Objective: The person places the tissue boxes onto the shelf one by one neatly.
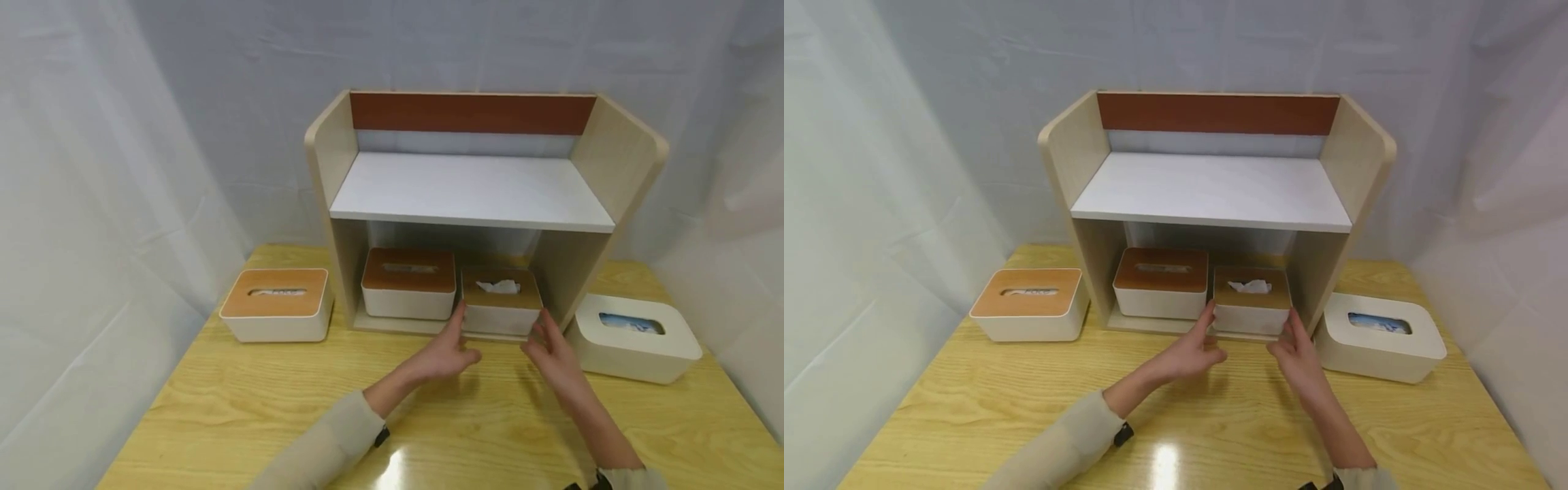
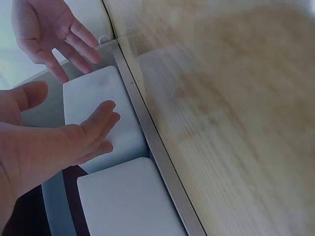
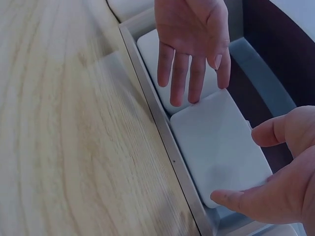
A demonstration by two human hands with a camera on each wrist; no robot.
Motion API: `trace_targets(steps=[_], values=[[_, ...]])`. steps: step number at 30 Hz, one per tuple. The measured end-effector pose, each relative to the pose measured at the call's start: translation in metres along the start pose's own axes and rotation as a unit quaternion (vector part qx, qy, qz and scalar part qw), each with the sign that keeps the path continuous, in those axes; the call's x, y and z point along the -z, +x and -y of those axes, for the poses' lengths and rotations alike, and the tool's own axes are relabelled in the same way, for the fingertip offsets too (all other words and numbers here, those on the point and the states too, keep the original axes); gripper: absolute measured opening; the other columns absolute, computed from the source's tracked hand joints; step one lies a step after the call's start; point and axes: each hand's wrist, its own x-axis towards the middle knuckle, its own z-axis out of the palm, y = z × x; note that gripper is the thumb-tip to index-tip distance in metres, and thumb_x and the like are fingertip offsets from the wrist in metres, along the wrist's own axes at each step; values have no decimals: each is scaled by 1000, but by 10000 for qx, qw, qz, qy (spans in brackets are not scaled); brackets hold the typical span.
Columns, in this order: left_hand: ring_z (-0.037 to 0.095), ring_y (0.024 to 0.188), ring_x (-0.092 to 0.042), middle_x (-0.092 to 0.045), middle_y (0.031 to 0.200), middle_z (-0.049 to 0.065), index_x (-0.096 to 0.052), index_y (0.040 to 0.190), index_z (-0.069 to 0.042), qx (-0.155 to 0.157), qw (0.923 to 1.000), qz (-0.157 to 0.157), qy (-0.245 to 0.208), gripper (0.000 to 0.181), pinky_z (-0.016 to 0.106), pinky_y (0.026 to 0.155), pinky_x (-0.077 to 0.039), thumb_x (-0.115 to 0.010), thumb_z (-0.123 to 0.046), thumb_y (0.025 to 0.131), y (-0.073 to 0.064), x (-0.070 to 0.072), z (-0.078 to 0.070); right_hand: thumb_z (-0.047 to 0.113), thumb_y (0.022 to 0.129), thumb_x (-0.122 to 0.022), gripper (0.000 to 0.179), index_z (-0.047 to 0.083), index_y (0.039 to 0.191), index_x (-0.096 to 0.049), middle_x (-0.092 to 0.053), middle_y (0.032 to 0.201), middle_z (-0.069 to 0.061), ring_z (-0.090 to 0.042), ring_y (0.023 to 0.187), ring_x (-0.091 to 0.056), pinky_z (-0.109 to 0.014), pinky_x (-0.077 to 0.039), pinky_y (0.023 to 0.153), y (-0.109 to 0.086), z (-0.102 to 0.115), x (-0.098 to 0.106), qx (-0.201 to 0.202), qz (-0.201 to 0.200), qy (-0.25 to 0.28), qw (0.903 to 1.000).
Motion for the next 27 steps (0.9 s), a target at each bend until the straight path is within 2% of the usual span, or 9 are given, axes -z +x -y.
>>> trace_targets(steps=[7, 12, 18, 27], values=[[49, 136, -39, -11, 163, 24, 11, 159, -13, 90, 9999, -92, 29, 101, 43, 103, -46, -63, -9, 91, 9, 0, 2, 19, 102, -51, 83, 13, 159, 9, -10, 161, -31, -52, 141, -26, -60, -29, 112, 9, -1, 1, -31, 18, -45, 10000], [48, 135, -41, -12, 162, 25, 10, 159, -12, 150, 9998, -153, -36, 102, 40, 98, -51, -65, -9, 90, 12, 1, 0, 18, 101, -53, 87, 19, 159, 13, -7, 161, -30, -49, 144, -23, -60, -28, 113, 14, -2, 1, -151, 100, 125, 9998], [50, 134, -40, -13, 161, 29, 8, 159, -7, 54, 9998, -173, -100, 101, 43, 103, -46, -64, -8, 88, 15, 0, -2, 17, 100, -55, 92, 23, 157, 17, -5, 162, -30, -47, 145, -22, -58, -26, 114, 17, -2, 0, -258, 174, 340, 9989], [51, 134, -40, -10, 162, 27, 11, 159, -12, 60, 9997, -133, -180, 102, 41, 100, -48, -62, -7, 89, 18, 1, -1, 14, 99, -54, 93, 22, 157, 19, -6, 162, -30, -46, 146, -20, -58, -25, 115, 24, -3, -2, -218, 136, 491, 9985]])
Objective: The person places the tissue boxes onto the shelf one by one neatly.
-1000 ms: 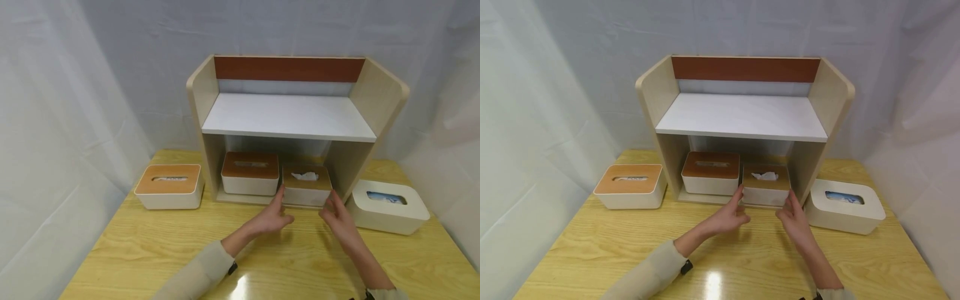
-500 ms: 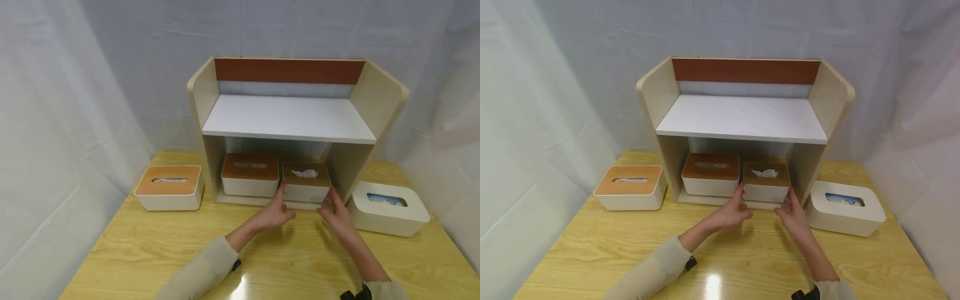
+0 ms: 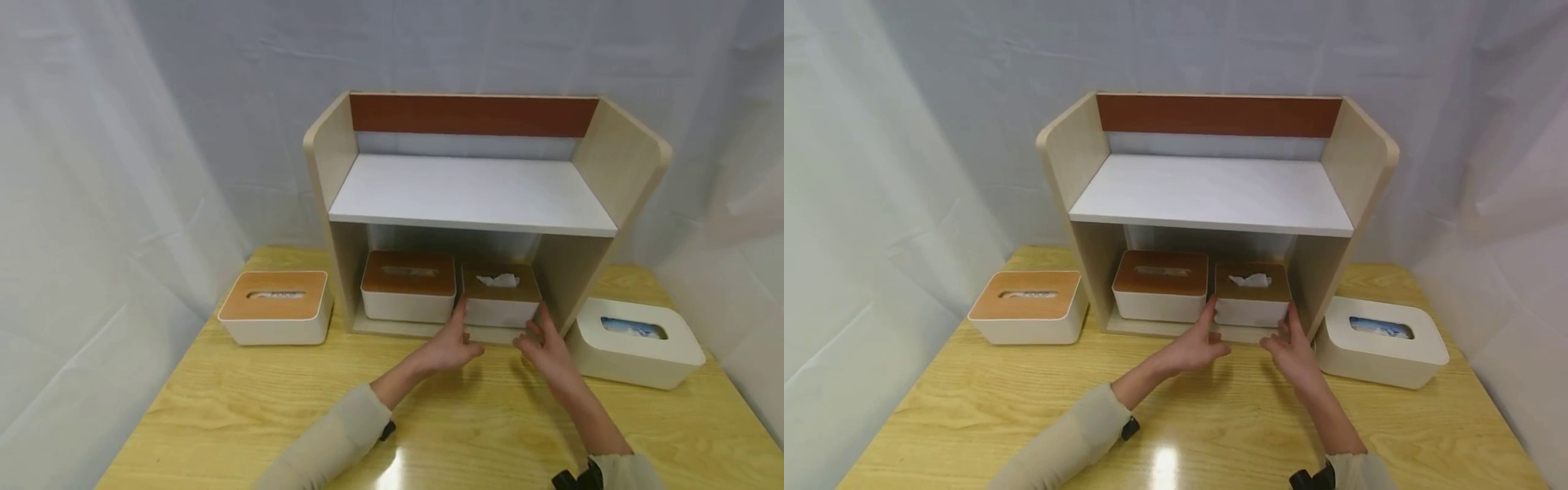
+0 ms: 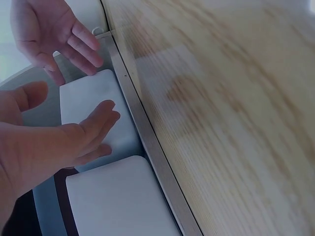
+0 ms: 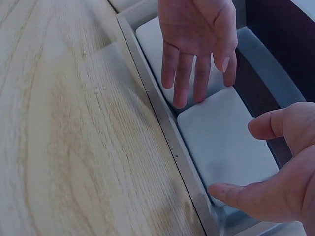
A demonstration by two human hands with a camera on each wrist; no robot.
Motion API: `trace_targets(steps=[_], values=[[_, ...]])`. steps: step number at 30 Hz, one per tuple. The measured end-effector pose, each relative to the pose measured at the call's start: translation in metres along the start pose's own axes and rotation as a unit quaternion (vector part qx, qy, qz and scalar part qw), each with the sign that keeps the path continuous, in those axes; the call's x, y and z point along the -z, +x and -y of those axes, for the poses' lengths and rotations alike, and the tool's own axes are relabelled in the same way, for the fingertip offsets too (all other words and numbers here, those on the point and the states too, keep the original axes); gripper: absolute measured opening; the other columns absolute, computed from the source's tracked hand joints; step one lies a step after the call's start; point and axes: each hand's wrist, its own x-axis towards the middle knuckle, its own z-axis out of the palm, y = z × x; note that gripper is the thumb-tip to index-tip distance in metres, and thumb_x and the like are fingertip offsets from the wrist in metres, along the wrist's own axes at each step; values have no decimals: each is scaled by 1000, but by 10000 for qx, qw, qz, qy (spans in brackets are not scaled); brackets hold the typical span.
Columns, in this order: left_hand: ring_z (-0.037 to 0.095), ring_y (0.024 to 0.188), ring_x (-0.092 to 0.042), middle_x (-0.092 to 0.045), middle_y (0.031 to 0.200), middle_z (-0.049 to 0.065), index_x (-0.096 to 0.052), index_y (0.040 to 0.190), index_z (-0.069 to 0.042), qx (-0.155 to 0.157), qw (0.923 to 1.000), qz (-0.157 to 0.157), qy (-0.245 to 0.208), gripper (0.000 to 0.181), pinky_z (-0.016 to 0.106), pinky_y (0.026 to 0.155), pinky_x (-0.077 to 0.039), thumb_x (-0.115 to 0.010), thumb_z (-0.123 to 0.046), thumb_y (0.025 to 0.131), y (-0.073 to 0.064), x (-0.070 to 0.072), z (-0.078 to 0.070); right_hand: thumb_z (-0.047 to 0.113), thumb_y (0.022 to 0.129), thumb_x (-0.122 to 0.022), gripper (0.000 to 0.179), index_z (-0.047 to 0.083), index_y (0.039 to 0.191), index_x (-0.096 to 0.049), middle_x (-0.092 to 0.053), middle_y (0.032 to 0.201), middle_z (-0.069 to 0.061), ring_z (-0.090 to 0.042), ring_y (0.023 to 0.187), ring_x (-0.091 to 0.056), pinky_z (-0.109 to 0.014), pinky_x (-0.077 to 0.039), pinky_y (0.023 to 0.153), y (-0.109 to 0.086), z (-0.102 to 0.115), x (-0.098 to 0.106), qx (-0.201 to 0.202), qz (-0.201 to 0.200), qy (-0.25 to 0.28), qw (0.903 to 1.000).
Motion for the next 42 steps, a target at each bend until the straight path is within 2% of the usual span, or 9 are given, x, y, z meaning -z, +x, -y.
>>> trace_targets(steps=[5, 6, 12, 14, 21, 26, 31, 37, 42], values=[[50, 133, -41, -9, 162, 26, 8, 159, -8, 14, 10000, -53, -43, 100, 41, 100, -49, -63, -5, 89, -2, -2, 3, 14, 99, -55, 92, 21, 158, 15, -6, 162, -29, -46, 146, -21, -55, -27, 115, -1, 0, -3, -62, -107, -145, 9998], [49, 128, -46, -10, 163, 25, 7, 159, -7, 12, 10000, -72, -20, 100, 42, 95, -51, -64, -4, 88, -3, -2, 3, 14, 99, -55, 91, 21, 158, 14, -6, 162, -28, -46, 146, -22, -54, -28, 115, -1, 1, -4, -72, -111, -190, 9997], [47, 129, -46, 2, 165, 21, 8, 158, -5, -92, 9997, 69, 235, 101, 38, 97, -51, -64, -5, 87, -13, -3, 2, 17, 100, -54, 90, 19, 158, 14, -4, 163, -26, -45, 146, -23, -55, -30, 113, -8, 9, -12, -80, -50, -483, 9988], [47, 136, -38, 5, 165, 19, 9, 158, -6, -105, 9995, 174, 252, 101, 39, 104, -46, -63, -7, 89, -18, -3, 0, 17, 101, -54, 90, 17, 158, 15, -4, 163, -26, -45, 145, -23, -56, -31, 113, -11, 12, -15, -38, -78, -489, 9988], [47, 139, -35, 6, 165, 19, 11, 158, -7, -195, 9986, 354, 349, 99, 42, 105, -45, -62, -11, 91, -41, 6, -9, 13, 100, -54, 87, 12, 160, 8, -10, 162, -28, -47, 143, -28, -57, -36, 109, -17, 21, -28, 301, -64, -603, 9977], [42, 141, -36, 2, 166, 16, 9, 160, -14, -100, 9989, 284, 357, 97, 44, 103, -46, -62, -16, 94, -62, 19, -12, 13, 99, -55, 85, 13, 161, 3, -12, 162, -26, -45, 143, -30, -56, -37, 107, -20, 29, -44, 514, 191, -579, 9968], [38, 143, -32, 1, 166, 10, 9, 160, -21, -45, 9995, 21, 326, 94, 50, 110, -39, -60, -18, 96, -88, 36, -17, 13, 98, -57, 82, 12, 161, -3, -16, 162, -25, -43, 143, -31, -55, -40, 106, -22, 36, -61, 687, 368, -558, 9954], [37, 144, -32, 0, 167, 7, 8, 160, -20, -165, 9963, -343, 768, 91, 53, 111, -36, -59, -21, 98, -120, 61, -19, 9, 96, -58, 83, 11, 161, -7, -16, 163, -22, -42, 143, -31, -52, -40, 107, -25, 43, -85, 813, 668, -432, 9935], [36, 146, -28, -2, 167, 8, 8, 160, -21, -230, 9926, -586, 1042, 92, 55, 113, -33, -60, -20, 98, -142, 81, -22, 9, 93, -60, 86, 16, 161, -9, -17, 164, -18, -40, 144, -31, -47, -40, 108, -33, 51, -107, 803, 940, -339, 9917]])
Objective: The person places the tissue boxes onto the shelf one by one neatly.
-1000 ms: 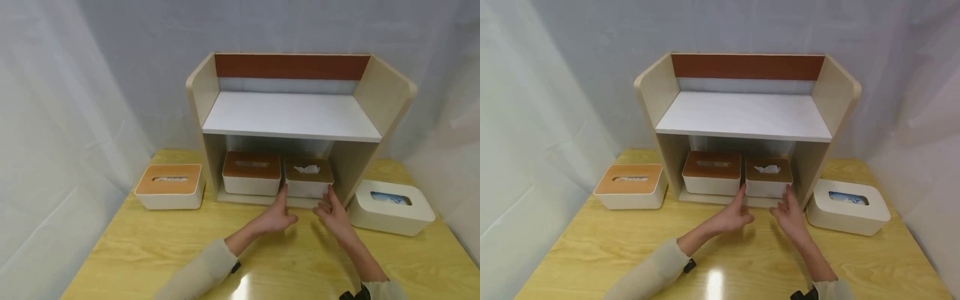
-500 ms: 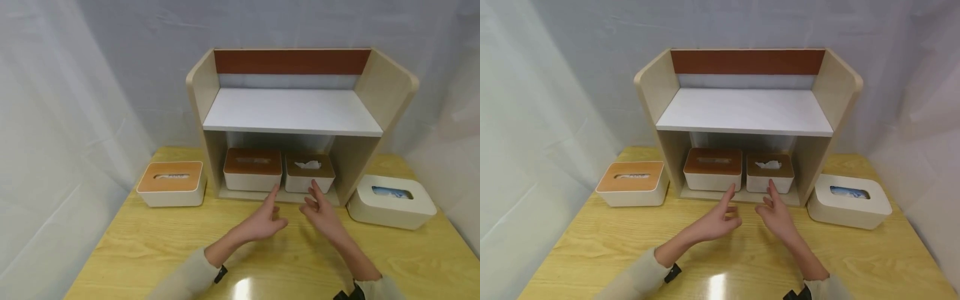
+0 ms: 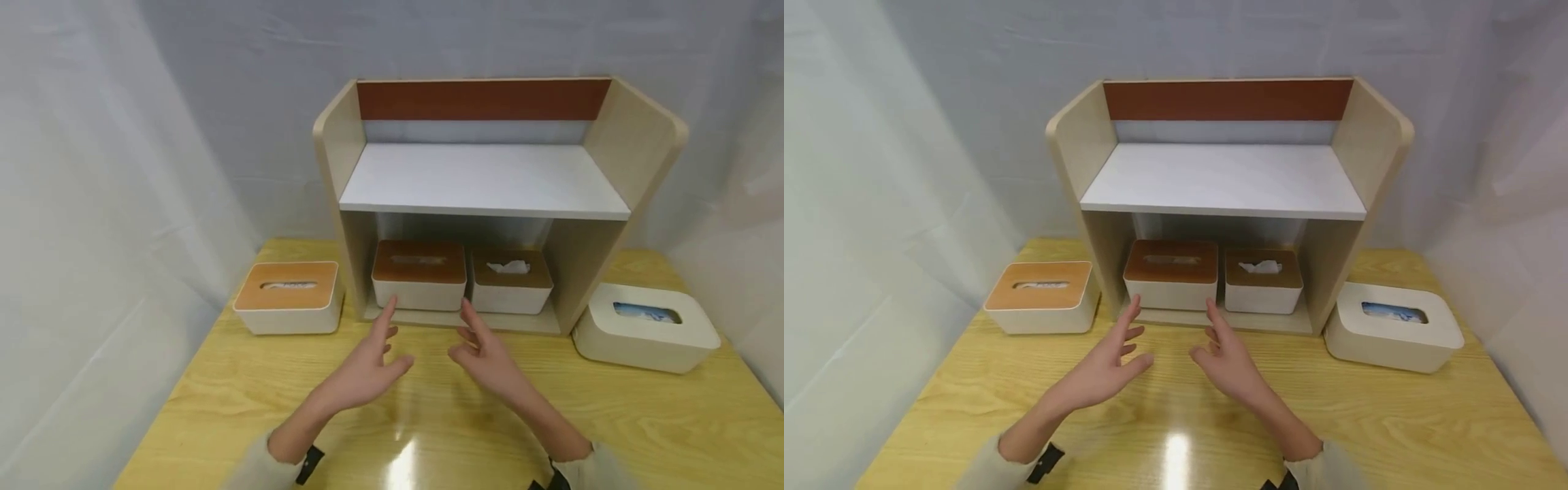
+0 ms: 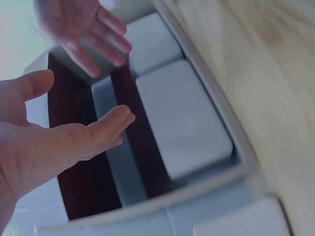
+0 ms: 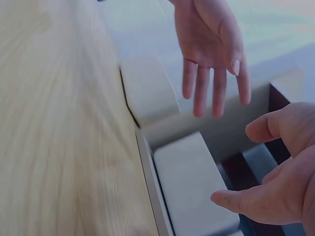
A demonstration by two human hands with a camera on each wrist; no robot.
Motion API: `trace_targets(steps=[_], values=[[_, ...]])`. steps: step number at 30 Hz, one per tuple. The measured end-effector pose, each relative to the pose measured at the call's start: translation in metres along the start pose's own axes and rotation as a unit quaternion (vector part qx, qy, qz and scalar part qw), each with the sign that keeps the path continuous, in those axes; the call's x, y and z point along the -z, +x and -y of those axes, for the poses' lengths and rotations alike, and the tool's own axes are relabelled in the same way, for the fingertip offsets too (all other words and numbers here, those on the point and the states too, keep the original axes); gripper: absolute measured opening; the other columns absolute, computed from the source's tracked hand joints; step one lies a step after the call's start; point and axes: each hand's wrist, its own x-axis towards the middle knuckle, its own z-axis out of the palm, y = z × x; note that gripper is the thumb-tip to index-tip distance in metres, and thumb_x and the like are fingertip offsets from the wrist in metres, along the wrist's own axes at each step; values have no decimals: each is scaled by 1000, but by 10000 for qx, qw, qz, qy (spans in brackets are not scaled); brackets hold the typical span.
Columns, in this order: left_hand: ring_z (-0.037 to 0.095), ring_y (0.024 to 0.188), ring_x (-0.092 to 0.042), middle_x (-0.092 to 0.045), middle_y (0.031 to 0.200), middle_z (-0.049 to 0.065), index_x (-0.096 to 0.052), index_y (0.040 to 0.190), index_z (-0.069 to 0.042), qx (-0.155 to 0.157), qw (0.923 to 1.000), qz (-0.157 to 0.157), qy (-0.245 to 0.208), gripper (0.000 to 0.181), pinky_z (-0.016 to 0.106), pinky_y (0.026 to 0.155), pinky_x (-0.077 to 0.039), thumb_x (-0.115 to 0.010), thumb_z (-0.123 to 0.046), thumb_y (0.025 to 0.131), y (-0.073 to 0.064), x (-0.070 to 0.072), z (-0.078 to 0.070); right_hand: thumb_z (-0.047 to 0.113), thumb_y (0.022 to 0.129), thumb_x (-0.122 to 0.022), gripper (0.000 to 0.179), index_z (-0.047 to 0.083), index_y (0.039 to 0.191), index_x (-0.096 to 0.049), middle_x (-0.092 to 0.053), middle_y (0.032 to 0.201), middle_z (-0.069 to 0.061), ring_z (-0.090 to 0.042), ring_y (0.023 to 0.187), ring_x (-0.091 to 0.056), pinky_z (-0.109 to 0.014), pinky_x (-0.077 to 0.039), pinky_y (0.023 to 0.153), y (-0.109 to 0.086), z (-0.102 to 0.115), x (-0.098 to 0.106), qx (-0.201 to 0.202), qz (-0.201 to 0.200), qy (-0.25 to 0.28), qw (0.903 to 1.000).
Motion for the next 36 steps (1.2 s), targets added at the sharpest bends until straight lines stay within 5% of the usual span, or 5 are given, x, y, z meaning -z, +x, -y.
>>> trace_targets(steps=[10, 16, 22, 30, 36], values=[[41, 146, -23, -6, 166, 12, -1, 161, -17, 216, 9966, -715, 356, 82, 60, 112, -30, -57, -18, 101, -34, 50, 10, 11, 95, -60, 84, 17, 161, -9, -16, 164, -14, -38, 146, -28, -51, -30, 114, 0, 11, -40, 228, 730, 268, 9967], [46, 145, -20, -15, 162, 20, -12, 160, -9, 187, 9872, -1280, 934, 72, 64, 110, -29, -54, -23, 103, -53, 85, 27, 13, 95, -61, 81, 18, 161, -13, -18, 164, -15, -40, 144, -31, -53, -34, 112, 5, 14, -51, 285, 946, 238, 9948], [52, 143, -16, -12, 161, 27, -7, 160, -5, 730, 9759, -1723, 1126, 76, 69, 107, -26, -54, -23, 103, -75, 122, 45, 13, 96, -61, 81, 18, 161, -13, -20, 162, -18, -43, 142, -33, -52, -39, 109, 15, 18, -66, 98, 1145, 347, 9928], [61, 140, -7, -2, 156, 40, 3, 156, 6, 1474, 9607, -1878, 1417, 79, 75, 105, -18, -46, -29, 105, -93, 163, 75, 20, 95, -60, 80, 20, 161, -15, -24, 161, -18, -39, 141, -36, -51, -41, 108, 32, 26, -105, -45, 1333, 445, 9901], [63, 139, 1, 6, 153, 44, 8, 153, 10, 1817, 9579, -1717, 1416, 80, 77, 104, -14, -42, -32, 106, -95, 184, 98, 23, 94, -62, 81, 16, 160, -15, -27, 159, -21, -41, 139, -40, -49, -46, 103, 46, 23, -129, -193, 1440, 481, 9882]])
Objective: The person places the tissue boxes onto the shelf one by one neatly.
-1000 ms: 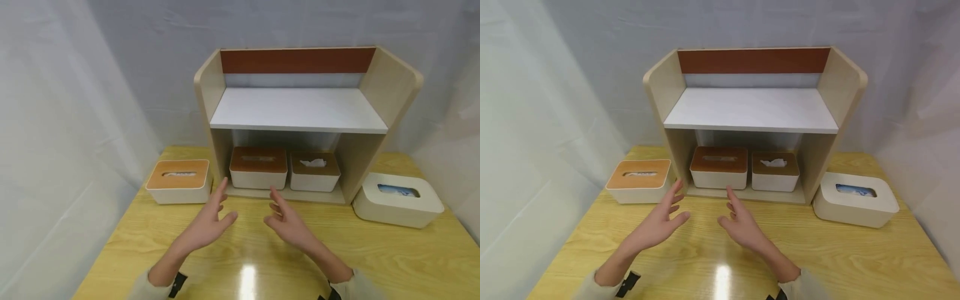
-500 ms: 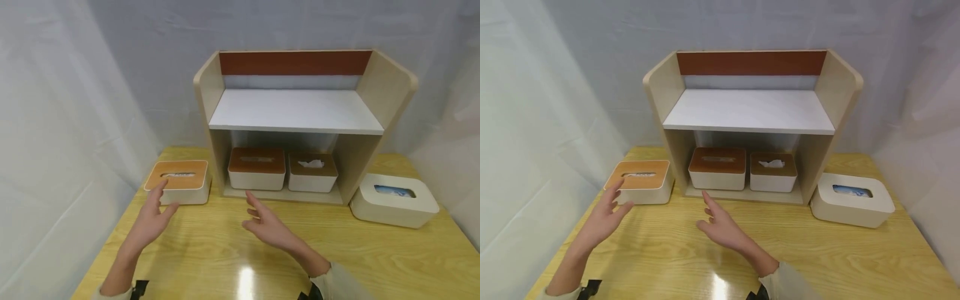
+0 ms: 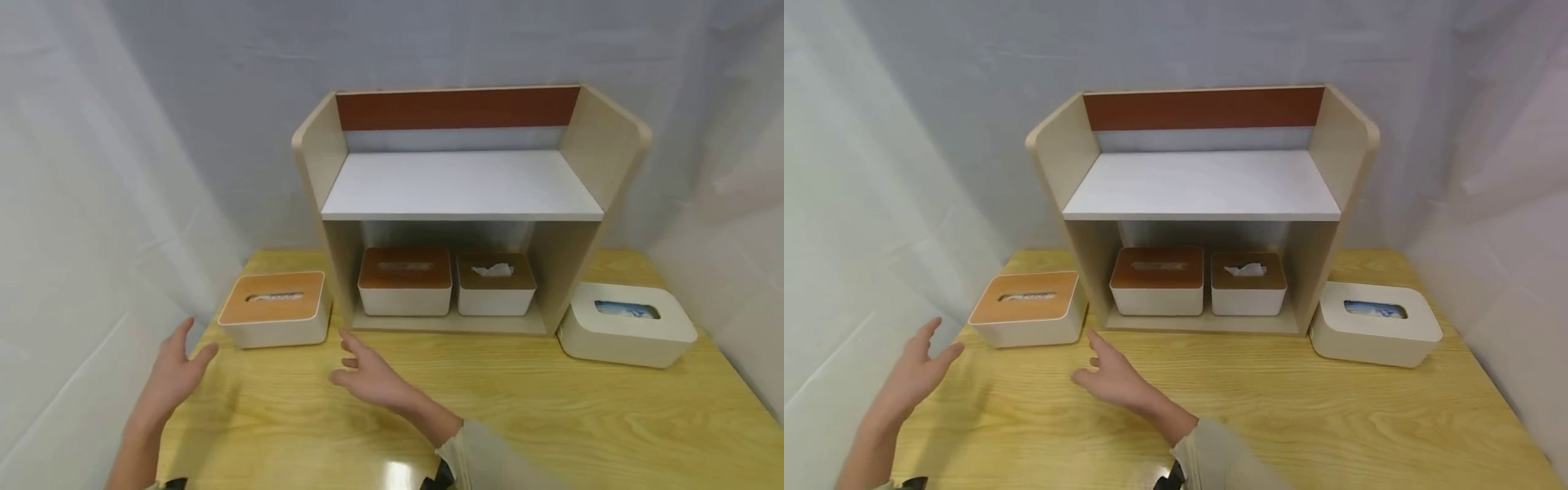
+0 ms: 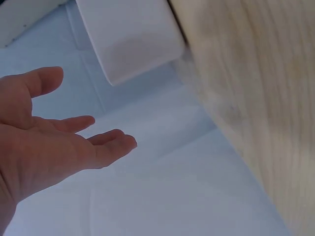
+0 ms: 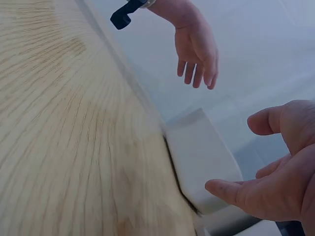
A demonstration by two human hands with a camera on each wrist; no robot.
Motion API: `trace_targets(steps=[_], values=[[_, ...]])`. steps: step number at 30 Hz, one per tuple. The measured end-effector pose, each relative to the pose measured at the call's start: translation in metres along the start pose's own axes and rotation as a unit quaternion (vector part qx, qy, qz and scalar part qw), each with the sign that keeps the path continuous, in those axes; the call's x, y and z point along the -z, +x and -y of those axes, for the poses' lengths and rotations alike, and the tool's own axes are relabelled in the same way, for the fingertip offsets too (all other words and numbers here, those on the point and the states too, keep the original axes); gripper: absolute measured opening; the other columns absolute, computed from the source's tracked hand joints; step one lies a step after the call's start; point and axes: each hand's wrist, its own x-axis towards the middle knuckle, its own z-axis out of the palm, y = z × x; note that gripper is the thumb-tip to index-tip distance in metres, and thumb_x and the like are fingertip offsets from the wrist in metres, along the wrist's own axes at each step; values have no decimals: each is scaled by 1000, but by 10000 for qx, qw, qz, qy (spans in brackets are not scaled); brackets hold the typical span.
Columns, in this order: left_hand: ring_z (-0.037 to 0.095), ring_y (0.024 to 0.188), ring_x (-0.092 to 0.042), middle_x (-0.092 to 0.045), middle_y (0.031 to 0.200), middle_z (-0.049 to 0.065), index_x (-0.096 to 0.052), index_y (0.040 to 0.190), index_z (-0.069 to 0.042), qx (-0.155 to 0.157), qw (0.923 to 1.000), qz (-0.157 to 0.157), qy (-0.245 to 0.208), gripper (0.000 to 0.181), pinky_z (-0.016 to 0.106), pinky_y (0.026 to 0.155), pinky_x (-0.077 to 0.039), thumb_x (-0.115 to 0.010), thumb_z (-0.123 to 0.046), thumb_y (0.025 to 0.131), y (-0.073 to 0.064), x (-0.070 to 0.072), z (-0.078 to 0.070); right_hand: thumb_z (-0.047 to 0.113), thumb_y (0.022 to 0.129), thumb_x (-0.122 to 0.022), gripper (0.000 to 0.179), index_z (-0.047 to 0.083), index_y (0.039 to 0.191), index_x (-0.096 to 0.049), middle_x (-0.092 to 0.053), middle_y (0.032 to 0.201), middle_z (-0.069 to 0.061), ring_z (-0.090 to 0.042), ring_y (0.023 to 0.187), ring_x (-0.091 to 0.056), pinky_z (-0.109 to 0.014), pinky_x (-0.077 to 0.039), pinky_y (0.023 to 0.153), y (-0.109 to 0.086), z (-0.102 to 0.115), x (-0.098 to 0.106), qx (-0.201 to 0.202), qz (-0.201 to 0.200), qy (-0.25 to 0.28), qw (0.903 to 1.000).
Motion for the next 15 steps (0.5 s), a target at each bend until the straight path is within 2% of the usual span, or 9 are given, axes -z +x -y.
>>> trace_targets(steps=[5, 8, 12, 15], values=[[63, 138, 3, 8, 152, 45, 11, 151, 13, 284, 9994, 178, 54, 82, 76, 106, -12, -40, -33, 106, 5, 6, 18, 25, 94, -64, 83, 16, 161, -15, -29, 158, -22, -38, 134, -47, -47, -47, 102, 18, -1, -18, -143, 19, 202, 9997], [63, 138, 6, 10, 152, 44, 14, 150, 12, 480, 9982, 360, 22, 84, 75, 107, -10, -39, -36, 106, 9, 8, 24, 29, 93, -66, 88, 18, 161, -11, -33, 156, -22, -33, 128, -54, -48, -47, 101, 28, 0, -27, -307, -124, 385, 9987], [62, 138, 11, 15, 152, 43, 18, 150, 11, 624, 9961, 603, -158, 87, 75, 108, -5, -38, -40, 106, 13, 8, 31, 36, 91, -68, 94, 20, 161, -8, -40, 152, -21, -35, 131, -51, -52, -42, 105, 39, 3, -36, -549, -430, 541, 9961], [63, 138, 8, 16, 152, 42, 18, 150, 10, 680, 9947, 736, -242, 87, 75, 108, -7, -37, -41, 106, 15, 7, 34, 38, 91, -69, 94, 20, 161, -10, -42, 150, -21, -38, 134, -46, -53, -40, 107, 45, 4, -41, -652, -525, 612, 9946]])
